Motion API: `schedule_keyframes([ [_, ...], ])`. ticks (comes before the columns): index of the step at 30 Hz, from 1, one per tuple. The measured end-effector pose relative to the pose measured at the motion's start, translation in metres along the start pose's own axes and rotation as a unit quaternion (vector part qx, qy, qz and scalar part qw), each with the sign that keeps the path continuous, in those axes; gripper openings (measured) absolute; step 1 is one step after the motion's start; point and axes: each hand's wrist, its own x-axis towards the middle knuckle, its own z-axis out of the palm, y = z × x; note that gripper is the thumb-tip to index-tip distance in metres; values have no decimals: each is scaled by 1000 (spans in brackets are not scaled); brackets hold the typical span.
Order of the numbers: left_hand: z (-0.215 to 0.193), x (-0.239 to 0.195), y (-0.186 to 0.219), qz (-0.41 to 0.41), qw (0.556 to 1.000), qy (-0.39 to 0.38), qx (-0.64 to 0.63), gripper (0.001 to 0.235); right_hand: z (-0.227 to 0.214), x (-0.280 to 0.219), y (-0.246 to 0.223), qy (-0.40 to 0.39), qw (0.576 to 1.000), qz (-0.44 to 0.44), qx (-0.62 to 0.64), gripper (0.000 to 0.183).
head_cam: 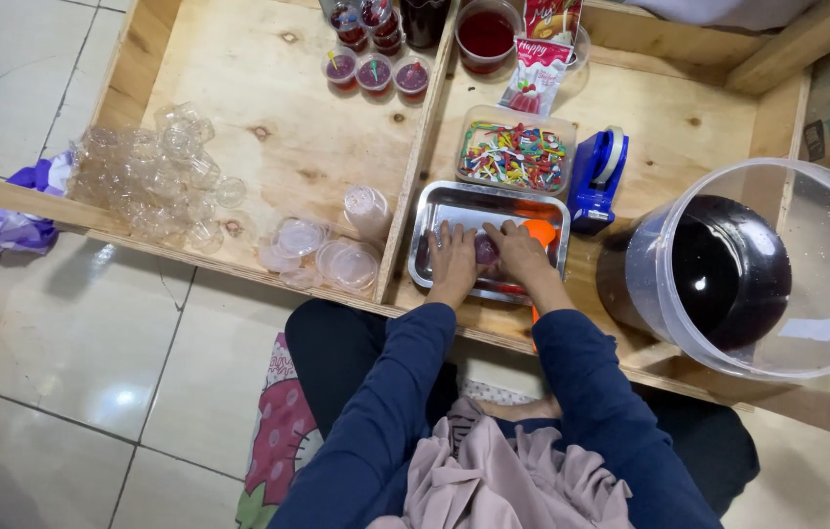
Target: Filling small plastic cups with liquid from a bucket using a ladle and sealing them with lids
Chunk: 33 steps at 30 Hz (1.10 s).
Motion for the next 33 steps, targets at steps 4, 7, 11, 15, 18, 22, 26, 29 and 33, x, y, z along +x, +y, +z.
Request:
schedule_keyframes([
  [4,8,5,-4,-3,1000,-11,2,74,-21,-8,-8,-17,999,-24,-43,79],
  [7,7,8,-5,-7,1000,-22,-2,75,-11,-2,-1,-11,998,-28,-52,75],
  [11,9,7,-7,-15,999,-30,-27,69,-5,-1,0,15,999,-42,-22,85],
  [15,21,11,-13,-17,999,-35,-32,70,-4,-1,2,25,998,-59,-20,88],
  [18,17,7,-11,-15,998,-34,-43,67,8,6,8,28,998,-57,-17,90],
  [22,17,10,-13,-10,998,-41,-46,66,20,13,21,44,996,-79,-9,87],
  [26,12,7,-12,-9,998,-32,-45,63,35,17,28,57,995,-79,-3,89],
  [29,-1,12,-8,3,999,-24,-25,61,48,23,33,75,995,-63,7,85],
  [33,-5,20,-6,16,999,-48,9,65,60,14,30,122,992,-35,16,77],
])
